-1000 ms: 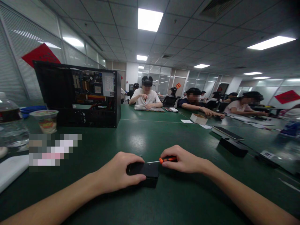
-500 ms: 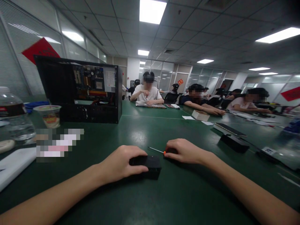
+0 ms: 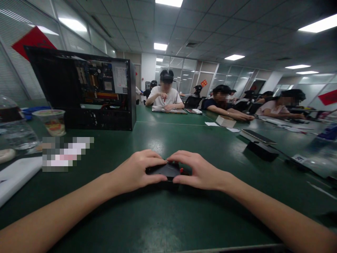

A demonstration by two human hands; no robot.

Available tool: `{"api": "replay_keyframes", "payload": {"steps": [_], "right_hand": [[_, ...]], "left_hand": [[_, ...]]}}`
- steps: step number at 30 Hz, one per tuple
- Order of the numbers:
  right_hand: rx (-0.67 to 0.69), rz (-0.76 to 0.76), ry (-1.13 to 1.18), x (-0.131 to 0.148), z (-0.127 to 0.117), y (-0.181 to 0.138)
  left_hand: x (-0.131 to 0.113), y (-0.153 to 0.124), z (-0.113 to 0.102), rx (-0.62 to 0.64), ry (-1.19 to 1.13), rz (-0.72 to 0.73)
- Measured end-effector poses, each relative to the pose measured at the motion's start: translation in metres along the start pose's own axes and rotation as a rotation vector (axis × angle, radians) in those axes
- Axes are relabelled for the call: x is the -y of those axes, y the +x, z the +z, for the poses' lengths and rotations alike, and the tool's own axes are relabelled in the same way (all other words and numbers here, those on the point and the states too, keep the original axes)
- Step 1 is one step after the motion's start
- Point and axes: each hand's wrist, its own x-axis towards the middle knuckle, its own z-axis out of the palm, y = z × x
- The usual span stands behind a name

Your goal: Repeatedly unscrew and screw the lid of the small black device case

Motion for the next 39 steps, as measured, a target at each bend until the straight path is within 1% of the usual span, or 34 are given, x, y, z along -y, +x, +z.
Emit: {"api": "replay_keyframes", "payload": {"steps": [3, 5, 7, 9, 11, 12, 14, 18, 20, 21, 23, 25, 26, 28, 30, 32, 34, 35, 36, 38, 39], "right_hand": [[0.006, 0.059, -0.028, 0.006, 0.002, 0.002], [0.005, 0.135, -0.013, 0.007, 0.003, 0.002], [0.017, 0.209, 0.021, 0.009, 0.005, 0.003], [0.028, 0.241, 0.03, 0.013, 0.009, 0.004], [0.033, 0.225, -0.014, 0.019, 0.015, 0.006], [0.038, 0.209, -0.044, 0.022, 0.019, 0.007], [0.045, 0.176, -0.094, 0.028, 0.025, 0.009], [0.054, 0.133, -0.114, 0.031, 0.034, 0.011], [0.062, 0.105, -0.107, 0.031, 0.033, 0.011], [0.062, 0.091, -0.1, 0.032, 0.03, 0.01], [0.039, 0.067, -0.081, 0.035, 0.019, 0.008], [-0.018, 0.075, -0.078, 0.036, -0.002, 0.002], [-0.059, 0.106, -0.094, 0.034, -0.016, -0.004], [-0.147, 0.246, -0.167, 0.021, -0.049, -0.026], [-0.231, 0.489, -0.3, -0.003, -0.085, -0.061], [-0.271, 0.759, -0.515, -0.033, -0.118, -0.109], [-0.319, 1.015, -0.69, -0.061, -0.143, -0.162], [-0.318, 1.117, -0.709, -0.073, -0.153, -0.188], [-0.324, 1.171, -0.719, -0.082, -0.159, -0.212], [-0.334, 1.26, -0.686, -0.095, -0.166, -0.252], [-0.356, 1.271, -0.676, -0.1, -0.167, -0.268]], "left_hand": [[0.003, 0.001, -0.006, -0.02, -0.002, -0.034], [0.008, 0.003, -0.01, -0.044, 0.004, -0.12], [0.014, 0.006, -0.012, -0.086, -0.026, -0.26], [0.021, 0.008, -0.013, -0.092, -0.126, -0.426], [0.029, 0.009, -0.012, -0.034, -0.244, -0.563], [0.032, 0.01, -0.011, 0.007, -0.278, -0.609], [0.037, 0.01, -0.011, 0.065, -0.284, -0.626], [0.043, 0.011, -0.015, 0.104, -0.223, -0.519], [0.046, 0.011, -0.016, 0.123, -0.192, -0.513], [0.048, 0.011, -0.016, 0.125, -0.168, -0.519], [0.051, 0.01, -0.015, 0.088, -0.144, -0.528], [0.05, 0.01, -0.012, 0.051, -0.147, -0.543], [0.048, 0.009, -0.01, 0.036, -0.156, -0.575], [0.04, 0.008, -0.004, 0.025, -0.203, -0.65], [0.028, 0.007, 0.004, 0.017, -0.304, -0.691], [0.016, 0.007, 0.012, 0.044, -0.455, -0.701], [0.006, 0.007, 0.018, 0.078, -0.581, -0.69], [0.002, 0.007, 0.021, 0.089, -0.635, -0.688], [-0.001, 0.007, 0.023, 0.1, -0.683, -0.687], [-0.004, 0.006, 0.025, 0.114, -0.761, -0.692], [-0.005, 0.006, 0.026, 0.123, -0.788, -0.697]]}}
